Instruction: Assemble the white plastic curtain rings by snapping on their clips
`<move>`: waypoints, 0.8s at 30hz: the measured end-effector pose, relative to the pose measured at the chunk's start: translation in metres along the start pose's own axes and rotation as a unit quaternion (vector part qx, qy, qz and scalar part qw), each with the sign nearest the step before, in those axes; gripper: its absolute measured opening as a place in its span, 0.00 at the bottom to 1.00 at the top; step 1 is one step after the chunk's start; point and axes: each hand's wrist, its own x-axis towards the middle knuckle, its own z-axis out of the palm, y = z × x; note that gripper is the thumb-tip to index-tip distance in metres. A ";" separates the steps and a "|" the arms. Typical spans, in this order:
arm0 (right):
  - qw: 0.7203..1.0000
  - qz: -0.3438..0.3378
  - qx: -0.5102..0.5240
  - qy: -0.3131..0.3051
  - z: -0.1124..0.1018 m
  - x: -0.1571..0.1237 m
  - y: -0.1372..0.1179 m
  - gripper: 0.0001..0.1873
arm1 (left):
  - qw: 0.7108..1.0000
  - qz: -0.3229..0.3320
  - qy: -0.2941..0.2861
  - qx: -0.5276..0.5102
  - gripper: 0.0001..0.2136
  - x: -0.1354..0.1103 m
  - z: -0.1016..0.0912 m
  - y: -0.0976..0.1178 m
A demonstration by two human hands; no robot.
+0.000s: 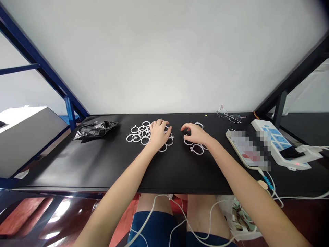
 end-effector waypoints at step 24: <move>0.974 -0.044 0.140 0.173 0.022 0.003 -0.004 0.10 | 0.981 0.142 -0.040 -0.127 0.05 -0.001 -0.008 0.017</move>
